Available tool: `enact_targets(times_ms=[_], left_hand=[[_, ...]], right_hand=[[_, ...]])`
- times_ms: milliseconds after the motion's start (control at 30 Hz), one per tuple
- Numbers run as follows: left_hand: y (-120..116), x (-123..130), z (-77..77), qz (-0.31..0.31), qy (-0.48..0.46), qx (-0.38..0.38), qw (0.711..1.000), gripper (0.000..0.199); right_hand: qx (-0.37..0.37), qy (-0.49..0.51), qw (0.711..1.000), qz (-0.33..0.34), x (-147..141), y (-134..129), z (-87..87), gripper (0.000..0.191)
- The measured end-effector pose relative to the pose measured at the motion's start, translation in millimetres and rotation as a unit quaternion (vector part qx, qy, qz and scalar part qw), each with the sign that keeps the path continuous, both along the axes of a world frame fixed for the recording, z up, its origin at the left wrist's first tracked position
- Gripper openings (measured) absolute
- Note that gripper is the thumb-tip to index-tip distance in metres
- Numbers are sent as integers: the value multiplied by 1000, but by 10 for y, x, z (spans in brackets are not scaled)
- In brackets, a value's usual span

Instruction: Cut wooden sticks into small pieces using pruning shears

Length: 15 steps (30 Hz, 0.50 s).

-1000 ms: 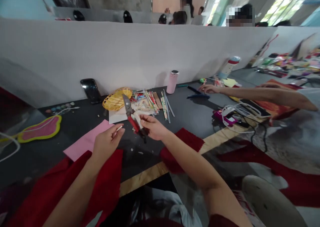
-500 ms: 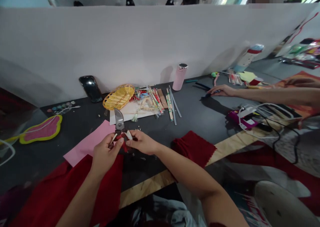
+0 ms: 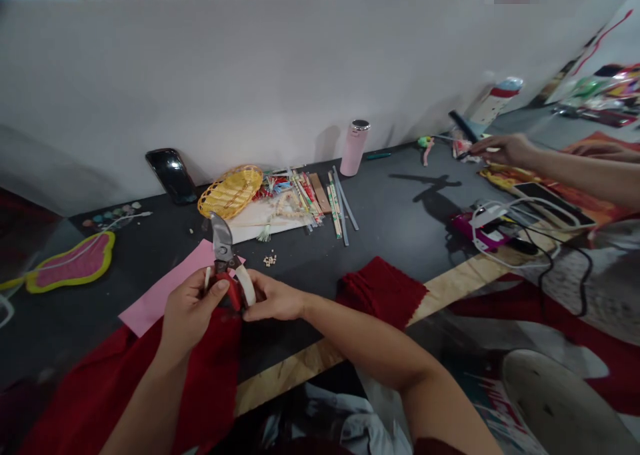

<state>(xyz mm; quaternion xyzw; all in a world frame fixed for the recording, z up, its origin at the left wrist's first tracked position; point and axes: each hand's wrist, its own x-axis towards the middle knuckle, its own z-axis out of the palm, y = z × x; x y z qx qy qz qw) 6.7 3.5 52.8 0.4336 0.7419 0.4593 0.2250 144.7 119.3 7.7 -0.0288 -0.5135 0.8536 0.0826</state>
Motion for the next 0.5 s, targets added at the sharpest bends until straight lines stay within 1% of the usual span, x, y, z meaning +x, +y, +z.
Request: enact_targets(times_ms=[67, 133, 233, 300, 400, 500], left_hand=[[7, -5, 3, -1, 10, -5, 1000, 27], [21, -25, 22, 2, 27, -11, 1000, 29], [61, -44, 113, -6, 60, -20, 998, 29], [103, -38, 202, -30, 85, -21, 996, 27], [181, -22, 299, -60, 109, -3, 992, 29], [235, -29, 276, -41, 128, 14, 991, 37]], right_hand=[[-26, -3, 999, -19, -23, -60, -29, 55], [-53, -3, 997, -60, -40, -83, -26, 51], [-61, -17, 993, -101, -47, -65, 51, 45], [-54, -26, 994, -95, -34, -25, 141, 41], [-65, -22, 996, -58, 27, 92, 289, 38], [-86, -12, 996, -28, 122, 265, 390, 41]])
